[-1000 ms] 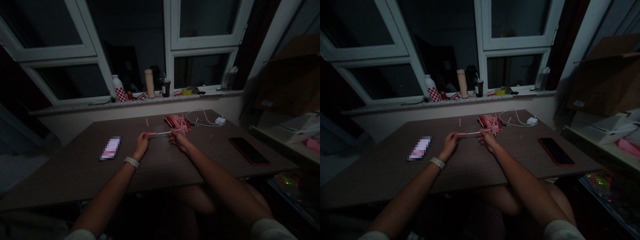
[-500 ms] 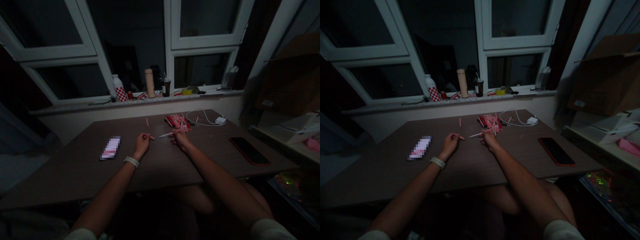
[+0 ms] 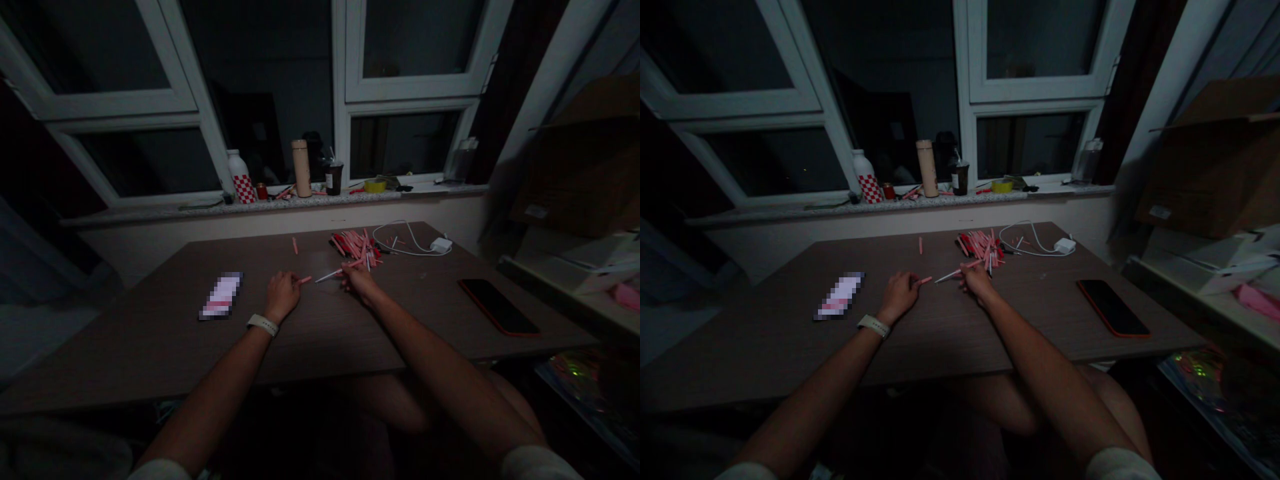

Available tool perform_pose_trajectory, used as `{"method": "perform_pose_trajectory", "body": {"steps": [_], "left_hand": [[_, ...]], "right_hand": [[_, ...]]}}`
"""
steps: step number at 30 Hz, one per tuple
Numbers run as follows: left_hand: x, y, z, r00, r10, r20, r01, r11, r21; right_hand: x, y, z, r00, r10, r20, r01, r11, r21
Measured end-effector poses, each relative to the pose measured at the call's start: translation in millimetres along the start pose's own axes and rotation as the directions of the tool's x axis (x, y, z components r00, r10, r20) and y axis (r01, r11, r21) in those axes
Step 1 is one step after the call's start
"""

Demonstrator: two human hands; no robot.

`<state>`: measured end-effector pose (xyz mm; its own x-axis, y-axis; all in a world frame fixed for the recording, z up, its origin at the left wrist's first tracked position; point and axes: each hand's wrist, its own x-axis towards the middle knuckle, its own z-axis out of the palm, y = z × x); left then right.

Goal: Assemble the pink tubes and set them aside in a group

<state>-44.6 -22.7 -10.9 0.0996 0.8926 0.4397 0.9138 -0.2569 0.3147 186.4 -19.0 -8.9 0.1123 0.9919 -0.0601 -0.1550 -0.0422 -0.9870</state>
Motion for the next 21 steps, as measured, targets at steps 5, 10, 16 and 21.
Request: {"method": "perform_pose_trajectory", "body": {"steps": [5, 10, 16, 21], "left_hand": [[-2.0, 11.3, 4.0, 0.971, 0.232, -0.062, -0.239, 0.955, -0.175], [-2.6, 13.6, 9.3, 0.949, 0.316, 0.005, -0.307, 0.927, -0.215], [-3.5, 13.7, 9.0, 0.952, 0.302, 0.053, -0.282, 0.931, -0.232], [-4.2, 12.2, 11.5, 0.950, 0.301, 0.083, -0.278, 0.937, -0.214]], "right_hand": [[-4.0, -2.9, 1.1, 0.999, 0.003, 0.045, -0.001, 0.999, -0.046], [-5.6, -3.1, -0.2, 0.994, -0.003, 0.105, 0.010, 0.998, -0.065], [-2.1, -0.9, -3.7, 0.991, 0.029, 0.129, -0.020, 0.998, -0.067], [-4.0, -3.0, -3.4, 0.994, 0.042, 0.103, -0.036, 0.998, -0.059]]}}
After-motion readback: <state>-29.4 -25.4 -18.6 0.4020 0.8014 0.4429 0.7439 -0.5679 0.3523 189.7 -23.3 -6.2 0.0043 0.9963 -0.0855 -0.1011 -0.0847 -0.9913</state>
